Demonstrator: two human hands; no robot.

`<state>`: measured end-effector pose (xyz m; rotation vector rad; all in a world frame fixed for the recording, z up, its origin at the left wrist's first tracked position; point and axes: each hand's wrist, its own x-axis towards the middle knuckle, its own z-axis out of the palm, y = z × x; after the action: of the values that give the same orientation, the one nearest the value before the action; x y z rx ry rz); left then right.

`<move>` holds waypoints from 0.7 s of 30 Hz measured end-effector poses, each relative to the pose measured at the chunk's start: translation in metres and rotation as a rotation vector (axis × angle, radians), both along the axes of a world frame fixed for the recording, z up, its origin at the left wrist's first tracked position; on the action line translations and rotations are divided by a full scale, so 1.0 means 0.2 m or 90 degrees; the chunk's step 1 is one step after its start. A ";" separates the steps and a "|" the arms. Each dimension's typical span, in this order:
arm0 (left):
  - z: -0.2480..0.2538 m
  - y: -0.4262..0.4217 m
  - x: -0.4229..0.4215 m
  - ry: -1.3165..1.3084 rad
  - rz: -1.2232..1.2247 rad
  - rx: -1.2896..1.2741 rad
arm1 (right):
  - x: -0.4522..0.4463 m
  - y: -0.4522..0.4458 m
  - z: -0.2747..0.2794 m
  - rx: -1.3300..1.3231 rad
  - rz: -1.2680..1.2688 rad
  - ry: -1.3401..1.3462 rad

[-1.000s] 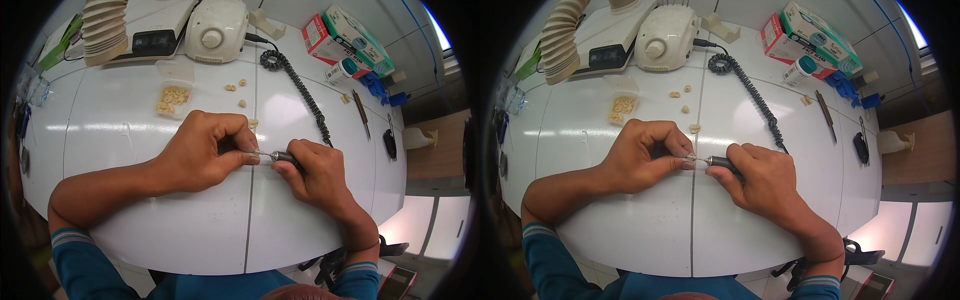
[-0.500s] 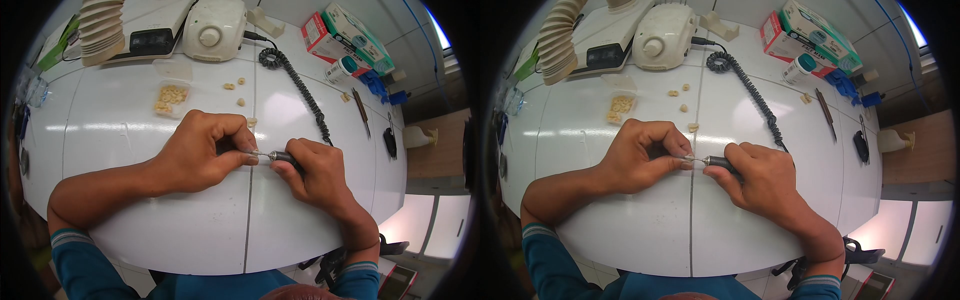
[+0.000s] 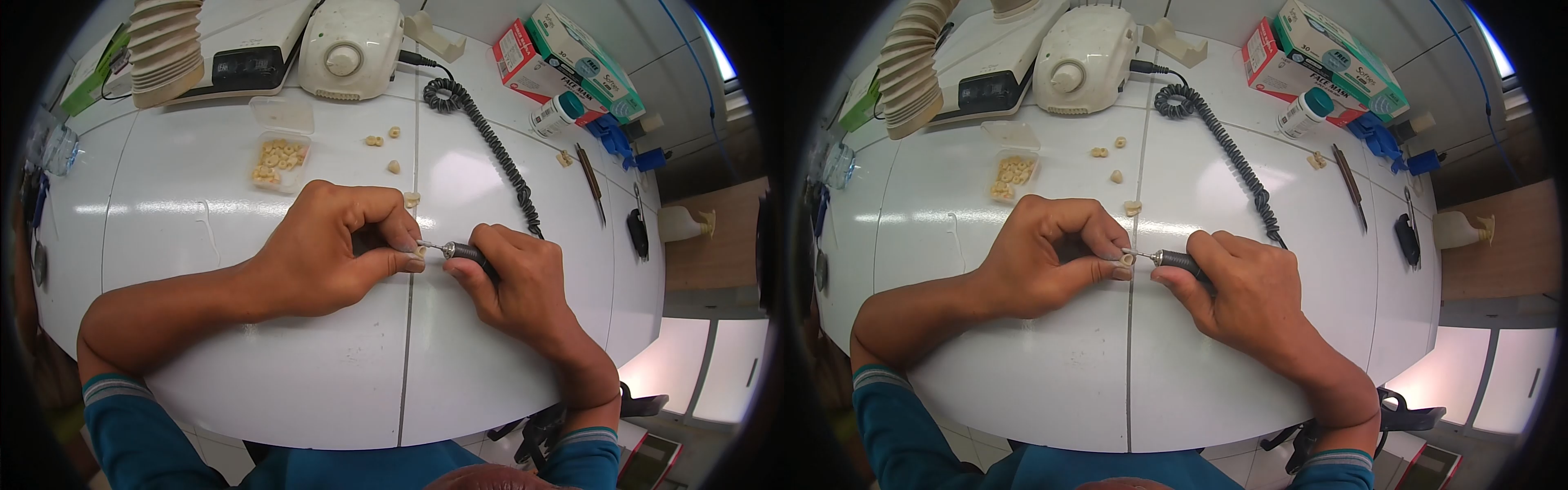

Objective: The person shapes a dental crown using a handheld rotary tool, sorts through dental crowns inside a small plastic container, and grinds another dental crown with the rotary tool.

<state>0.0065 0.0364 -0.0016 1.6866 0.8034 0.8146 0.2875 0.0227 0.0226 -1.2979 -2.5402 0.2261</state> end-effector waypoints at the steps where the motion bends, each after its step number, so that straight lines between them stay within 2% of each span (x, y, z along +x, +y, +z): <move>1: 0.00 0.00 0.00 -0.005 0.005 0.000 | 0.00 0.00 0.00 -0.001 0.000 0.001; 21: -0.01 0.00 0.01 -0.001 0.006 0.022 | 0.02 0.01 0.01 -0.006 0.034 -0.004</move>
<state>0.0077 0.0364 -0.0033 1.7127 0.8005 0.8408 0.2905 0.0248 0.0238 -1.2360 -2.5842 0.2462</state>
